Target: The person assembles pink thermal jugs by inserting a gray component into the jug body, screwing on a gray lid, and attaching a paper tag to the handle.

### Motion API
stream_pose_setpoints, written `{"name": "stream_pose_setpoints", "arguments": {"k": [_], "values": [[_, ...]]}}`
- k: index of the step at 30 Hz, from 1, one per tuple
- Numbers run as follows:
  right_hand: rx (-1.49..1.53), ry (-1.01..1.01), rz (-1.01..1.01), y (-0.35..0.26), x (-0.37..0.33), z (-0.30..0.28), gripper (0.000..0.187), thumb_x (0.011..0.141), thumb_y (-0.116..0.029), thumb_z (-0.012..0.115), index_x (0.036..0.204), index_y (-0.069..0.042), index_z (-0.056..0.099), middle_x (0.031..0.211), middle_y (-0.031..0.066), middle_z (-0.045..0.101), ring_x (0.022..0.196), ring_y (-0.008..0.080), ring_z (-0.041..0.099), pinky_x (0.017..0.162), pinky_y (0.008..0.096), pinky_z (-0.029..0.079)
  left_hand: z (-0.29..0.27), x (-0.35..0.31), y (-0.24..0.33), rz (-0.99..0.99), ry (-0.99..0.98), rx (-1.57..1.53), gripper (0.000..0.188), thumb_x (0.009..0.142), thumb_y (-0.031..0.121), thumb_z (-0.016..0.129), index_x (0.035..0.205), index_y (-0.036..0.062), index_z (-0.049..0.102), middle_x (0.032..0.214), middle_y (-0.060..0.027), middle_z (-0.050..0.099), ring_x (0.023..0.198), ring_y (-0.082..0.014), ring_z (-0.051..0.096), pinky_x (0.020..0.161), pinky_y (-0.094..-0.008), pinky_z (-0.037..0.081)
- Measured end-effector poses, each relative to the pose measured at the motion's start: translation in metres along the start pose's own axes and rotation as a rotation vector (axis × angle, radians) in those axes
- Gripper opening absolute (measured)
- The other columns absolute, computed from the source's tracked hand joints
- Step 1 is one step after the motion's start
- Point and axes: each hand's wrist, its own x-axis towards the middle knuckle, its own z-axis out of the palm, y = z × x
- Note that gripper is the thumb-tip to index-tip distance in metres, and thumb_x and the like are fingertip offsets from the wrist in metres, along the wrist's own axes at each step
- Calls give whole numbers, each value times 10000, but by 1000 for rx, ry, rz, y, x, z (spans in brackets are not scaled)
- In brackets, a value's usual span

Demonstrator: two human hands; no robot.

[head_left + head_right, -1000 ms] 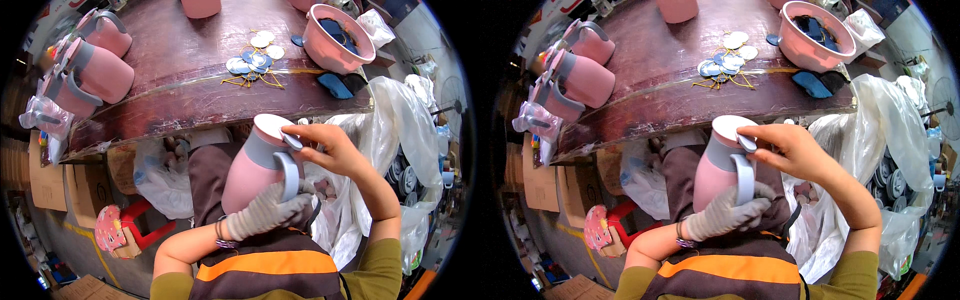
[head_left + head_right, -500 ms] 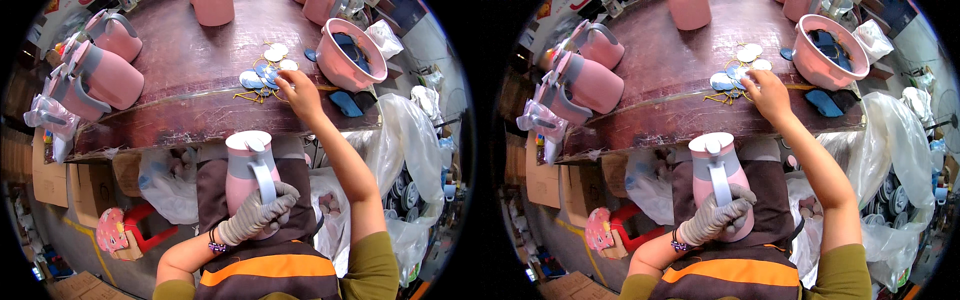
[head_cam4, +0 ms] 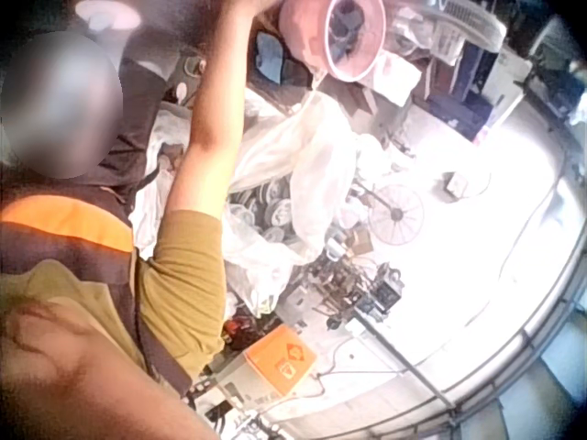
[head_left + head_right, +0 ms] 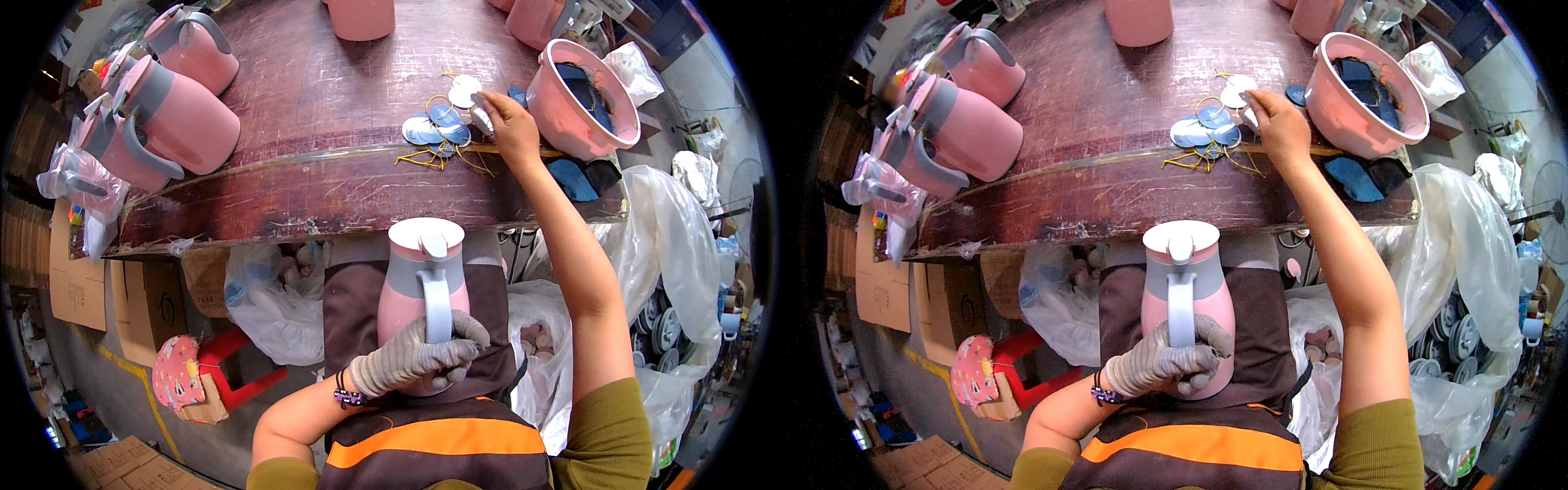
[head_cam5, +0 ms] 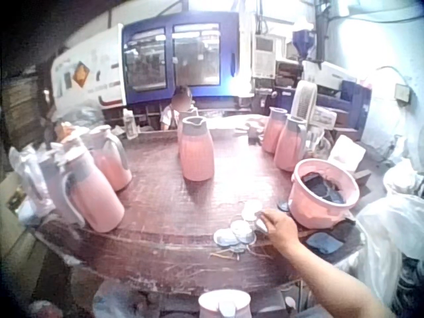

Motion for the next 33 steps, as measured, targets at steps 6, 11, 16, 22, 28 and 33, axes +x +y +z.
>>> {"name": "stream_pose_setpoints", "arguments": {"k": [6,11,16,22,28,33], "values": [[81,-11,64,-18,28,-41,237,903,-227,611,1058,-58,669,996,158,694,875,274,677,761,349,507,11,-2,0,38,161,85,230,937,152,594,1116,10,571,799,-36,569,632,-106,546,524,-220,454],[314,60,34,-40,33,-65,243,893,-204,632,1011,7,646,937,134,701,813,218,671,750,327,512,13,-13,-12,245,314,155,330,963,200,534,1205,-22,502,914,-106,627,794,-177,634,720,-300,526],[326,-247,199,-58,-26,-65,249,890,-205,600,989,22,629,845,87,672,746,142,634,627,290,516,-5,-27,-13,360,358,-78,346,986,203,507,1260,-8,500,1034,-96,633,917,-183,639,830,-318,533],[641,-547,528,-145,-152,-120,209,861,-97,607,1026,26,565,876,80,649,723,131,656,660,274,532,-20,-30,-21,467,535,642,471,944,134,561,1397,73,450,845,-46,636,741,-73,598,686,-242,506],[691,-801,587,-165,-188,-132,300,875,-112,576,1167,-56,613,820,86,651,658,95,576,637,254,480,-21,-28,-12,541,532,1131,477,866,115,627,1325,68,505,814,-160,629,707,-260,633,679,-336,502],[504,-877,177,-179,-186,-134,315,829,-109,565,1141,-111,613,888,165,655,795,365,638,681,412,512,-15,-29,-6,629,509,1327,331,834,95,644,1154,22,602,933,-198,647,835,-333,640,743,-391,502]]}}
